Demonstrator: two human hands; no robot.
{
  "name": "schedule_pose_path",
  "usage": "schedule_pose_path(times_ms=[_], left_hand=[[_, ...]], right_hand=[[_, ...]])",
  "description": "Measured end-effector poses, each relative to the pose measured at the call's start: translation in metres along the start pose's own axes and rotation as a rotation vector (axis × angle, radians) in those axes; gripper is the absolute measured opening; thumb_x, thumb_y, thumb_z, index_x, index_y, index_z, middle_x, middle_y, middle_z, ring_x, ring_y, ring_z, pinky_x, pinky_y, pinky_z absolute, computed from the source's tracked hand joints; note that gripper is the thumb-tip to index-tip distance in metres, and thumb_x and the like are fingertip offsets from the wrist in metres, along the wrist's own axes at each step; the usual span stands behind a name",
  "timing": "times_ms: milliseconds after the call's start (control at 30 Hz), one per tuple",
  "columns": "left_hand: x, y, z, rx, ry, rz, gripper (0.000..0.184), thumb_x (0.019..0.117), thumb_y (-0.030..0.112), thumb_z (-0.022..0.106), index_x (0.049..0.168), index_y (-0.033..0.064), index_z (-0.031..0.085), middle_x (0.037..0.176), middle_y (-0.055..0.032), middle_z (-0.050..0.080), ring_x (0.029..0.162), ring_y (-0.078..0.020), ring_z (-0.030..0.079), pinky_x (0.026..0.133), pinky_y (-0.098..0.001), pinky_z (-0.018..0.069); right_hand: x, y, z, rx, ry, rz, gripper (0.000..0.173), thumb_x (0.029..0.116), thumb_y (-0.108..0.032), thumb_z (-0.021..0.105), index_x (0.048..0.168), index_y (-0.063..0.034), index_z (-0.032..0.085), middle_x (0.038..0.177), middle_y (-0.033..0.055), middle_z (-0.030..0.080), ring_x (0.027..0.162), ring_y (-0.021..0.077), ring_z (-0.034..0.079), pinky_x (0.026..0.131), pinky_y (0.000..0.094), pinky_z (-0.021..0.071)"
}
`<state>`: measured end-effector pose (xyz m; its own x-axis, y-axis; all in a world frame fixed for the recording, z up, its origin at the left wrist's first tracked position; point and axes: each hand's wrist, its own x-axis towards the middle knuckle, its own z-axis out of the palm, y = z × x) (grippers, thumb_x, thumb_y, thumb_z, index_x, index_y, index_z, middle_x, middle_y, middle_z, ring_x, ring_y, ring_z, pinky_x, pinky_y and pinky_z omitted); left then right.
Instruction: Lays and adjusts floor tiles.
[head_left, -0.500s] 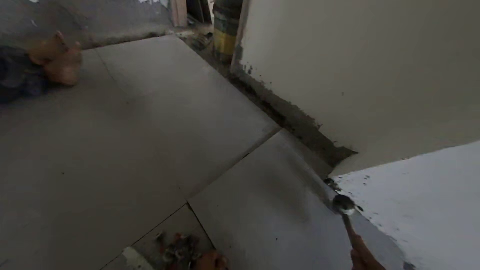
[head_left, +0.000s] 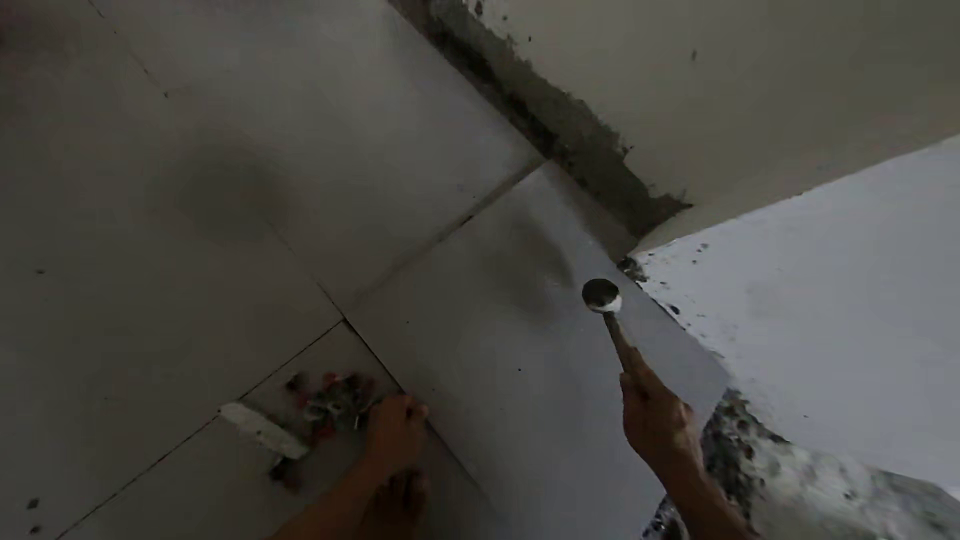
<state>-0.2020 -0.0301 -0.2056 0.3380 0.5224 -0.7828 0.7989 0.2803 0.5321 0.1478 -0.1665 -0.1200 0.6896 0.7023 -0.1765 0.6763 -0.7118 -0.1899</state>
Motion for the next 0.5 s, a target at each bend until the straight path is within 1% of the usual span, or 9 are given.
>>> schedule_pose_path(times_ms=[33, 67, 133, 200, 267, 333, 400, 467, 500], left_hand=[[0.0, 0.001, -0.002, 0.009, 0.001, -0.005, 0.039, 0.1049, 0.039, 0.054, 0.111, 0.0035, 0.068, 0.095, -0.0118, 0.071, 0.082, -0.0237, 0.071, 0.079, -0.044, 0.0604], [-0.001, 0.002, -0.002, 0.02, 0.0, -0.019, 0.039, 0.1049, 0.039, 0.054, 0.112, 0.0034, 0.068, 0.096, -0.0124, 0.07, 0.084, -0.0242, 0.07, 0.082, -0.0447, 0.0591], [-0.005, 0.006, -0.001, 0.028, -0.008, -0.043, 0.039, 0.105, 0.038, 0.054, 0.114, 0.0036, 0.069, 0.097, -0.0127, 0.071, 0.083, -0.0237, 0.071, 0.081, -0.0442, 0.0598], [-0.002, 0.008, -0.001, 0.017, -0.002, -0.037, 0.038, 0.1049, 0.038, 0.055, 0.112, 0.0033, 0.069, 0.094, -0.0119, 0.071, 0.079, -0.0226, 0.071, 0.077, -0.0428, 0.0615], [0.001, 0.005, -0.001, 0.032, 0.028, -0.02, 0.036, 0.1044, 0.037, 0.056, 0.108, 0.0034, 0.069, 0.091, -0.0109, 0.071, 0.08, -0.0223, 0.071, 0.078, -0.0432, 0.0599], [-0.002, 0.004, 0.002, 0.051, 0.039, -0.025, 0.035, 0.1043, 0.036, 0.057, 0.106, 0.0035, 0.07, 0.089, -0.0103, 0.071, 0.078, -0.022, 0.07, 0.077, -0.0432, 0.0597], [-0.002, 0.008, 0.001, 0.036, 0.039, -0.038, 0.035, 0.1044, 0.036, 0.057, 0.106, 0.0042, 0.07, 0.089, -0.0104, 0.071, 0.076, -0.0218, 0.071, 0.075, -0.043, 0.0609], [0.0, 0.006, 0.002, 0.018, 0.047, -0.043, 0.036, 0.104, 0.038, 0.058, 0.105, 0.0038, 0.069, 0.087, -0.0111, 0.071, 0.073, -0.023, 0.07, 0.073, -0.0441, 0.0609], [-0.002, 0.002, 0.005, 0.011, 0.045, -0.044, 0.035, 0.1039, 0.038, 0.058, 0.105, 0.004, 0.069, 0.086, -0.0111, 0.071, 0.071, -0.0228, 0.071, 0.071, -0.0439, 0.0618]], right_hand=[[-0.005, 0.0, 0.003, 0.007, 0.015, -0.033, 0.049, 0.1075, -0.025, 0.051, 0.157, -0.0244, 0.046, 0.095, 0.0236, 0.074, 0.076, 0.0428, 0.07, 0.071, 0.0652, 0.0545], [-0.01, 0.001, 0.005, -0.009, -0.032, -0.03, 0.05, 0.108, -0.027, 0.05, 0.158, -0.0262, 0.044, 0.097, 0.023, 0.074, 0.078, 0.0429, 0.071, 0.072, 0.0652, 0.055], [-0.019, 0.002, 0.002, -0.062, -0.17, 0.014, 0.051, 0.1088, -0.033, 0.047, 0.159, -0.033, 0.039, 0.103, 0.02, 0.074, 0.088, 0.0419, 0.072, 0.08, 0.0649, 0.055], [-0.031, 0.0, 0.002, -0.042, -0.127, -0.039, 0.049, 0.1075, -0.032, 0.051, 0.156, -0.0314, 0.045, 0.098, 0.0177, 0.075, 0.082, 0.0389, 0.072, 0.075, 0.0632, 0.0559], [-0.045, 0.006, 0.013, -0.031, -0.121, -0.128, 0.05, 0.1071, -0.03, 0.05, 0.157, -0.0283, 0.045, 0.1, 0.0165, 0.075, 0.081, 0.0361, 0.073, 0.074, 0.0602, 0.058], [-0.056, 0.009, 0.015, -0.092, -0.241, -0.125, 0.051, 0.1079, -0.036, 0.047, 0.158, -0.0354, 0.041, 0.106, 0.0133, 0.074, 0.089, 0.0338, 0.073, 0.081, 0.0586, 0.0577], [-0.063, 0.005, 0.011, -0.115, -0.22, -0.162, 0.048, 0.107, -0.037, 0.048, 0.155, -0.0366, 0.046, 0.097, 0.0117, 0.074, 0.082, 0.0322, 0.072, 0.074, 0.0561, 0.0581], [-0.072, 0.012, 0.014, -0.105, -0.13, -0.269, 0.046, 0.1053, -0.035, 0.052, 0.151, -0.0331, 0.053, 0.09, 0.0106, 0.072, 0.071, 0.0299, 0.071, 0.064, 0.0528, 0.0588], [-0.077, 0.02, 0.015, -0.118, -0.137, -0.301, 0.047, 0.1054, -0.035, 0.051, 0.152, -0.034, 0.052, 0.09, 0.0104, 0.072, 0.069, 0.0293, 0.07, 0.062, 0.0522, 0.0586]])
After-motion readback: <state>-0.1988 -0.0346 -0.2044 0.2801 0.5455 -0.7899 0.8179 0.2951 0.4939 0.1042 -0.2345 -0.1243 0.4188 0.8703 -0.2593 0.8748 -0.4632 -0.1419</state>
